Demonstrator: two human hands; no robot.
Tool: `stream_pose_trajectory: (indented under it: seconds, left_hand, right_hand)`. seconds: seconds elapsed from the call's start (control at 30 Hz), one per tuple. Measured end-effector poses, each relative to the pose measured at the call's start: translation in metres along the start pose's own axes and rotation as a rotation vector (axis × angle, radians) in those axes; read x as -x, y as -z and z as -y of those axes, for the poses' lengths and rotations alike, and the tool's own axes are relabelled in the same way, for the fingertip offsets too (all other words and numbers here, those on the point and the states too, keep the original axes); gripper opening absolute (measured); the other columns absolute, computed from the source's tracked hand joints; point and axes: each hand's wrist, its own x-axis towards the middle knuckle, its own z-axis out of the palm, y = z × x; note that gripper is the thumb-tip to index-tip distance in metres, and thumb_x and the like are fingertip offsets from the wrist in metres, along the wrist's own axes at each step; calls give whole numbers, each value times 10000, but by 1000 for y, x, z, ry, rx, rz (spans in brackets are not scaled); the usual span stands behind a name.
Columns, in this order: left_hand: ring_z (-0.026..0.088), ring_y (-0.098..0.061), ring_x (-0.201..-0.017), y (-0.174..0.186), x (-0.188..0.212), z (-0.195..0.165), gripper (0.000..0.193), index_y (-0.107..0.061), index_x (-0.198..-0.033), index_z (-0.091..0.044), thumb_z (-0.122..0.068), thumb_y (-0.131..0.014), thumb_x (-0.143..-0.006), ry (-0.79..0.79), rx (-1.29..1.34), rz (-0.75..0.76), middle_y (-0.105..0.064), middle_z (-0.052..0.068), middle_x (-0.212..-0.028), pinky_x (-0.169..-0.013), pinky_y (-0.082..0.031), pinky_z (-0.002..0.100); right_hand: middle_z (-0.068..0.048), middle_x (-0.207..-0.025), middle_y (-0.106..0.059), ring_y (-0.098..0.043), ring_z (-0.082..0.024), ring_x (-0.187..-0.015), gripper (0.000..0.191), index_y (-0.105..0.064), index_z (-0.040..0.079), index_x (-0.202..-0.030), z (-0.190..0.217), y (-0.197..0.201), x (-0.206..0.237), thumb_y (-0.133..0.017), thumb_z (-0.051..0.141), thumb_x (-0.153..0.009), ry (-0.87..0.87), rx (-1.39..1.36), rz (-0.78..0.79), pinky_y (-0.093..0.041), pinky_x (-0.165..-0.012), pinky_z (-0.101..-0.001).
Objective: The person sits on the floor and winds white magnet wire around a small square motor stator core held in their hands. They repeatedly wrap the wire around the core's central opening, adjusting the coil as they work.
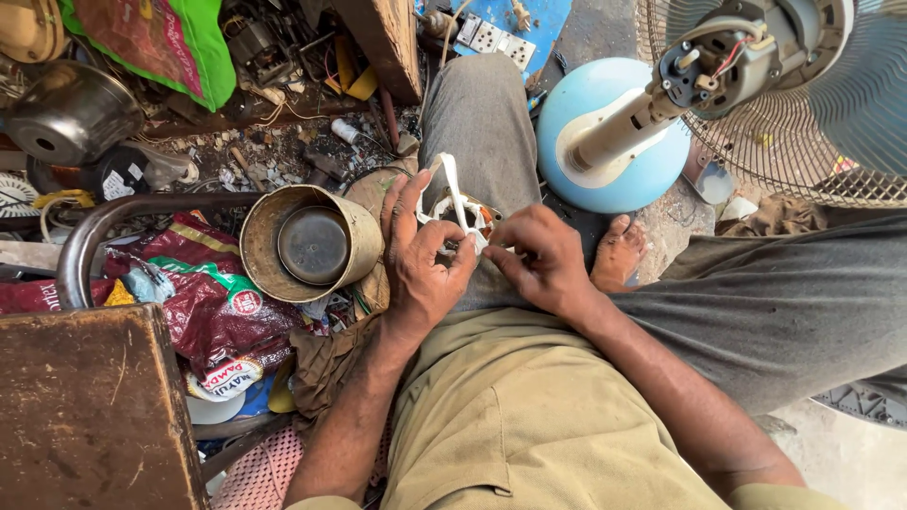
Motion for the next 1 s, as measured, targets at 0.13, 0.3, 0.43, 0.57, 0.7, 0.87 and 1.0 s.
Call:
stream_pose_trajectory:
  seconds: [0.13,0.3,0.43,0.57,0.7,0.87,1.0]
  left_hand:
    - [473,-353,-1484,-3,3,6,194,-617,-901,-46,-77,-798,-836,-6,11,-35,-431,248,-1515,-1220,-356,595]
    - [355,-484,-1276,-2,11,3,175,-655,-1073,7,-67,-725,-930,-181,-71,-162,-475,185,-1333,-1029,-494,482]
    - [261,-612,-976,6,20,-12,208,-701,-1101,24,-49,-733,-909,-346,-190,94,-641,117,-1097,-816,-514,407]
    - [279,-620,-883,8,20,-14,252,-697,-1116,54,-14,-670,-876,-306,-175,123,-669,148,-1049,-772,-527,421]
    - [320,-614,-874,5,19,-12,285,-684,-1154,57,-22,-642,-883,-273,-183,137,-658,170,-1047,-740,-516,435]
    - [358,-609,-862,-2,8,-18,271,-665,-1167,37,-56,-642,-913,-253,-201,96,-634,173,-994,-728,-518,461]
    - [334,-626,-851,-1,2,-21,220,-672,-1086,0,-55,-659,-872,-250,-155,65,-654,149,-977,-715,-535,441]
  right_hand:
    - [-50,-915,-631,-641,-178,-769,303,-782,107,-1095,4,2,-3,-765,-27,-824,177,112,69,-512,-649,-311]
    - [-57,-905,-618,-646,-193,-767,275,-779,120,-1092,5,3,-10,-786,6,-842,157,136,102,-526,-653,-326]
    - [-66,-906,-613,-647,-204,-771,266,-762,111,-1091,8,5,-12,-777,10,-845,138,144,113,-533,-664,-328]
    - [-97,-1042,-657,-674,-241,-814,260,-658,52,-1104,16,12,-3,-736,6,-861,99,105,39,-552,-690,-347]
    - [-137,-942,-676,-672,-286,-705,280,-645,43,-1030,25,15,2,-781,121,-798,-159,147,107,-544,-598,-384]
    - [-143,-811,-616,-622,-400,-763,115,-603,85,-854,19,22,2,-684,142,-794,15,334,151,-497,-655,-488]
    - [-77,-760,-612,-578,-427,-748,189,-603,164,-770,28,68,36,-727,280,-855,148,779,114,-423,-696,-626]
